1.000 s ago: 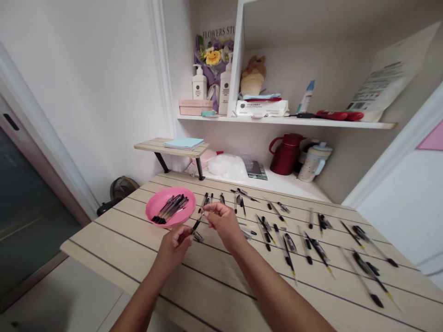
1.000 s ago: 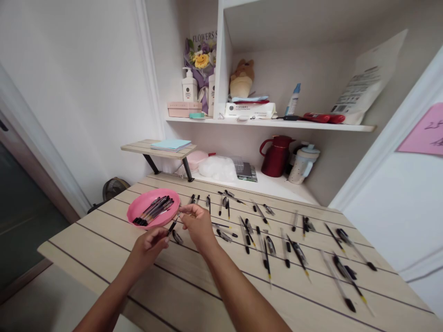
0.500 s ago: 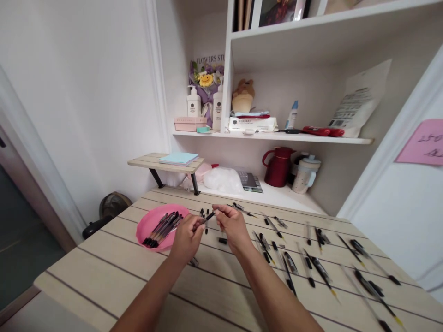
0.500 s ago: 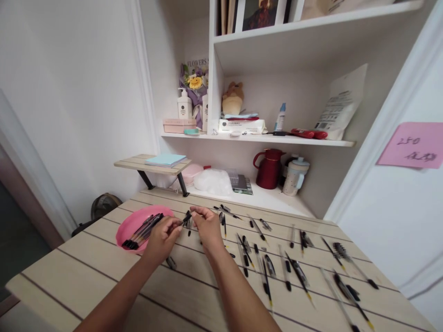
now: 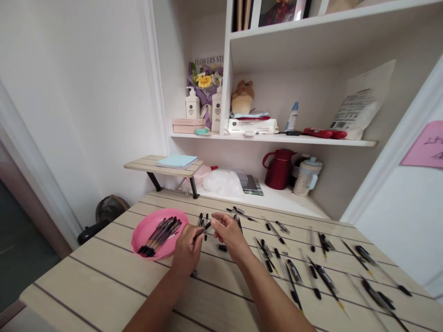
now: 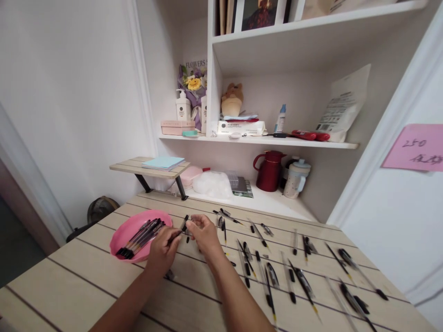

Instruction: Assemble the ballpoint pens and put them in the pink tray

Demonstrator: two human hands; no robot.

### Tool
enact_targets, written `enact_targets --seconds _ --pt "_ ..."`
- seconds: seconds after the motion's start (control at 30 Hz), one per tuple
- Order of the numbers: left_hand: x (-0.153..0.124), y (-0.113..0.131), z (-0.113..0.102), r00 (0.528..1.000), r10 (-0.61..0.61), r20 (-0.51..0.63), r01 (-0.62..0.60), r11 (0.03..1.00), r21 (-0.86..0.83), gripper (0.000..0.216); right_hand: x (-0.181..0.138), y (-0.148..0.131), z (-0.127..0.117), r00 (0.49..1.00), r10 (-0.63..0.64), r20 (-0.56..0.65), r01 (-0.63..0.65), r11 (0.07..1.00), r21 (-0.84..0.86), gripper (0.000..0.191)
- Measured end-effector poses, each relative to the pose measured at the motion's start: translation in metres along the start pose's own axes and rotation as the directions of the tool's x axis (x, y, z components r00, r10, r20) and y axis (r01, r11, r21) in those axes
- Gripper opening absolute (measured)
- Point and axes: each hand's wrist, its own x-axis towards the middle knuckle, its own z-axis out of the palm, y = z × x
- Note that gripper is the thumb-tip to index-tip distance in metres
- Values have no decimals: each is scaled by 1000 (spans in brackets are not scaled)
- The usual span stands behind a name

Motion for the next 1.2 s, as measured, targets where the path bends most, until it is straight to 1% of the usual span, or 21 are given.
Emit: enact_targets --seconds 0.07,0.1,0.17,0.23,0.27,0.37,0.4,0.47,0.53,0.57,0.67,0.7,0.77,0.83,0.87,0.9,0.97,1.07,1.2 --pt "1 2 -1 1000 -21 10 21 1000 -11 10 0 2 -2 998 25 55 -29 996 79 35" --pt "1 2 -1 1000 -23 15 23 999 -23 10 0 3 -2 998 28 51 -32 995 98 33" --pt "0 4 -1 999 -19 27 20 998 -52 11 -1 6 -3 1000 13 -16 -12 996 92 26" --pt "-1 5 -1 999 -23 31 25 997 -70 12 -1 8 -2 998 2 -66 3 997 80 26" --pt "-1 5 -1 999 -29 30 32 997 -75 12 -2 8 -2 998 11 -55 -6 996 91 27" --pt "-2 5 -1 998 -50 28 52 995 -81 12 -3 9 -1 998 53 46 -60 984 171 34" --pt "-2 5 -1 998 -51 30 54 995 -86 12 -3 9 0 997 56 51 -64 981 183 34" --pt "-2 4 -1 998 -49 35 52 994 -94 12 -2 10 0 999 44 -6 -42 986 158 29" --pt "-1 4 -1 998 -50 40 54 994 -96 12 -2 11 0 997 36 -61 -28 992 122 28" --pt "-1 5 -1 998 -56 42 60 994 -94 12 -1 11 0 997 45 -56 -38 992 124 28" --pt "0 4 -1 996 -74 51 79 993 -91 13 -1 12 -2 995 93 31 -97 979 181 32" --pt "0 4 -1 996 -73 56 78 993 -90 13 0 13 -2 995 94 35 -99 977 191 31" --pt "-1 2 0 996 -59 65 64 995 -80 13 0 16 -2 998 68 -20 -63 983 171 26" --pt "-2 0 1 996 -44 72 49 996 -71 12 1 19 -1 995 35 -94 -23 992 125 27" --pt "-2 -1 1 996 -42 73 47 997 -68 12 1 20 -1 994 27 -109 -16 994 104 27" --pt "-3 -2 1 996 -43 75 48 997 -67 12 1 20 -1 994 26 -106 -16 995 94 27" --pt "-2 -3 2 996 -51 77 56 996 -70 12 0 20 0 997 41 -61 -34 994 108 26" --pt "-2 -3 2 995 -59 75 65 995 -71 11 0 21 -1 999 53 -8 -52 988 148 32" --pt "-2 -5 3 997 -41 61 46 996 -73 10 2 25 -1 997 19 -75 -8 988 152 24"
